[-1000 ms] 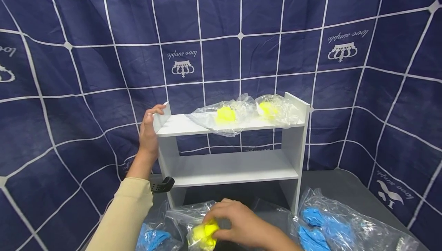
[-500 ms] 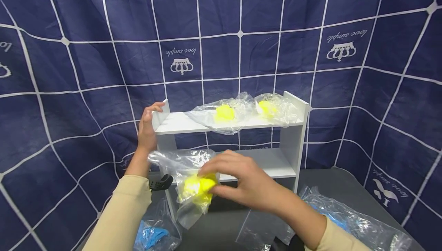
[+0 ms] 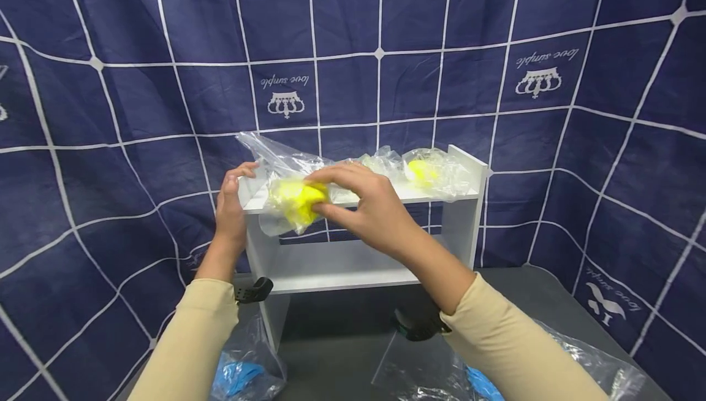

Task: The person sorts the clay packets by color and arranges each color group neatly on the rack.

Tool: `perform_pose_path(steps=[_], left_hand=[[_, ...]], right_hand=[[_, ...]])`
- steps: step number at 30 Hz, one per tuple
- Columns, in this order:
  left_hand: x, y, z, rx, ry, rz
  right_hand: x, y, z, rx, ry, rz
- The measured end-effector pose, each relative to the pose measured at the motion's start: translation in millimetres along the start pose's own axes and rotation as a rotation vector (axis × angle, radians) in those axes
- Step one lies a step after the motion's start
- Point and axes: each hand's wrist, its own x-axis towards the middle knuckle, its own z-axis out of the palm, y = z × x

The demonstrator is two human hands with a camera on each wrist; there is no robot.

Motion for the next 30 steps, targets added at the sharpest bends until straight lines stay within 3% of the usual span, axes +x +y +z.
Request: perform_pose_path(steps=[6, 14, 21, 30], left_hand=[[-2.0, 1.4, -0.7, 0.036, -0.004, -0.021], [-2.9, 1.7, -1.4, 0.044, -0.002, -0.018], [-5.4, 3.9, -1.3, 0.054, -0.016, -0.013], [-2.2, 5.4, 0.2, 0.050, -0.008, -0.003]], right_hand=[[31.3, 12, 6, -0.099, 0.050, 0.064], [60.8, 36, 28, -0.191, -0.036, 0.267], [64.3, 51, 45, -0.332, -0.142, 0.414], [63.9, 56, 56, -0.421, -0.285, 0.449]])
